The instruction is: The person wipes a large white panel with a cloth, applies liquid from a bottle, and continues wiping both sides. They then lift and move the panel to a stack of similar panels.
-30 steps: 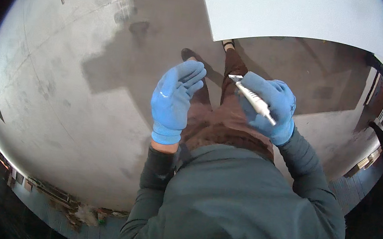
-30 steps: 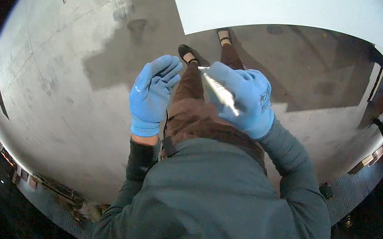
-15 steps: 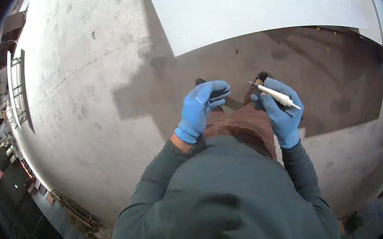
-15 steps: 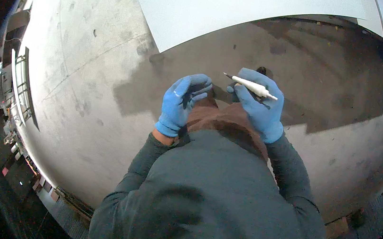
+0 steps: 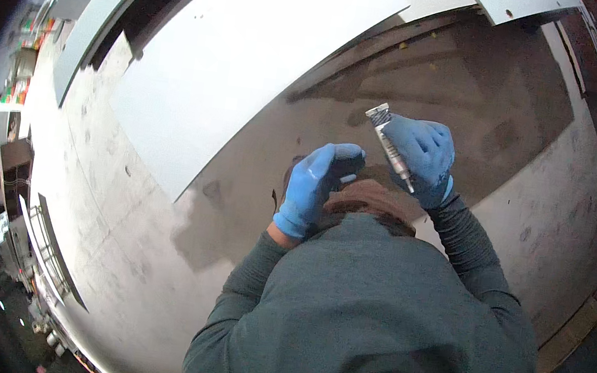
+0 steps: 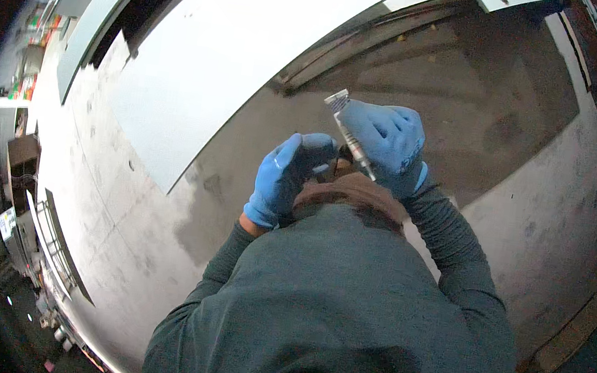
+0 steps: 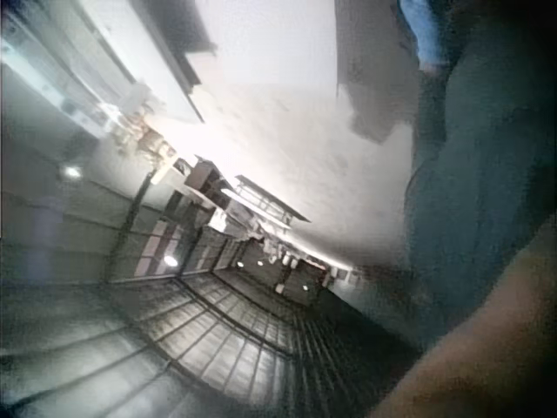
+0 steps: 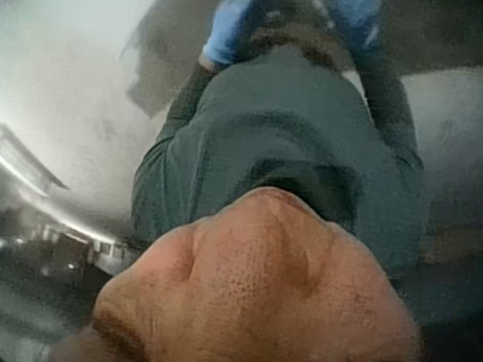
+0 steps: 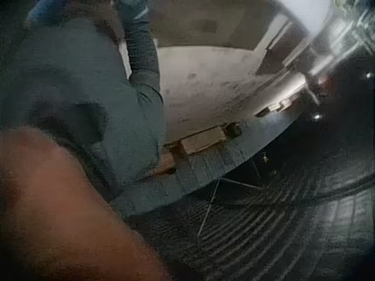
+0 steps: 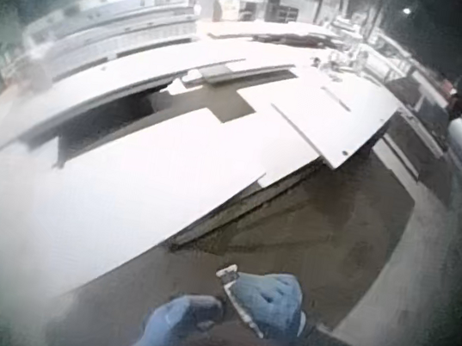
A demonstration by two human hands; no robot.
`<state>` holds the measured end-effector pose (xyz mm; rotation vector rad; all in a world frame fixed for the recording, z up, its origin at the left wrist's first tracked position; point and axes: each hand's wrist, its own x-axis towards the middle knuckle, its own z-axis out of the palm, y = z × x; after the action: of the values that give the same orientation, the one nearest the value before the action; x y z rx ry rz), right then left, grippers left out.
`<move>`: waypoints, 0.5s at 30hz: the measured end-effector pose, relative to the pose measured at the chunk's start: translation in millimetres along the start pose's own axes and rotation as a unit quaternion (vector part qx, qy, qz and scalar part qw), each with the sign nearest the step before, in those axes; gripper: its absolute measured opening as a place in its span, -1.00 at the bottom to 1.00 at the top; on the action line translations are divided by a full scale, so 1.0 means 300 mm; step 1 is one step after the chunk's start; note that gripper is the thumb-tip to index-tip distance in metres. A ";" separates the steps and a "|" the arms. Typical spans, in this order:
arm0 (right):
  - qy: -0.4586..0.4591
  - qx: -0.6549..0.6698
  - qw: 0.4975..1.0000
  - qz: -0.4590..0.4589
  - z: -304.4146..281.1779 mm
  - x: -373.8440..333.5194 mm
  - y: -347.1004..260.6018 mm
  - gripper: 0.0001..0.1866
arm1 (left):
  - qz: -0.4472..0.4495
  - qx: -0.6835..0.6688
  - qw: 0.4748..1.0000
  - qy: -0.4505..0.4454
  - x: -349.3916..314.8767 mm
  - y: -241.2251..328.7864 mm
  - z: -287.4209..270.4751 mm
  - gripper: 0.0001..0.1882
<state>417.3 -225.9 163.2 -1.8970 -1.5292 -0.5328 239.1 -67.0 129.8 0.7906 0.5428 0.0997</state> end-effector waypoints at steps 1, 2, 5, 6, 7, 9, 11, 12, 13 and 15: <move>0.046 -0.024 0.999 -0.016 0.022 -0.001 0.002 -0.52 | -0.020 0.021 0.998 -0.056 0.002 0.019 0.013 -0.46; 0.027 -0.062 0.997 -0.029 0.034 -0.014 -0.015 -0.51 | -0.017 0.032 0.994 -0.107 -0.013 0.033 0.017 -0.44; -0.010 -0.049 0.998 -0.031 0.093 -0.037 -0.034 -0.48 | 0.013 0.117 0.978 -0.175 -0.006 0.081 0.028 -0.42; -0.063 -0.060 0.995 0.051 0.118 -0.038 -0.043 -0.47 | 0.006 0.209 0.965 -0.158 0.012 0.100 0.019 -0.45; -0.004 -0.085 0.996 0.037 0.137 -0.030 -0.039 -0.49 | 0.011 0.301 0.945 -0.125 0.040 0.114 0.024 -0.48; 0.011 -0.034 0.996 0.078 0.182 -0.002 -0.031 -0.51 | -0.017 0.249 0.956 -0.152 0.130 0.140 0.013 -0.53; -0.014 -0.001 0.993 0.116 0.224 0.033 -0.021 -0.51 | -0.078 0.163 0.976 -0.123 0.229 0.165 0.003 -0.60; -0.075 0.034 0.982 0.171 0.228 0.045 -0.027 -0.52 | -0.089 0.166 0.975 -0.120 0.268 0.177 -0.005 -0.61; -0.045 -0.007 0.982 0.185 0.247 0.051 -0.015 -0.52 | -0.090 0.167 0.972 -0.141 0.325 0.173 0.000 -0.62; -0.010 -0.066 0.980 0.189 0.251 0.056 -0.018 -0.53 | -0.131 0.179 0.967 -0.124 0.367 0.178 0.003 -0.62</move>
<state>410.3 -160.9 121.6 -2.2318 -1.1253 -0.4507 340.1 1.5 120.7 1.0576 0.4259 -0.3469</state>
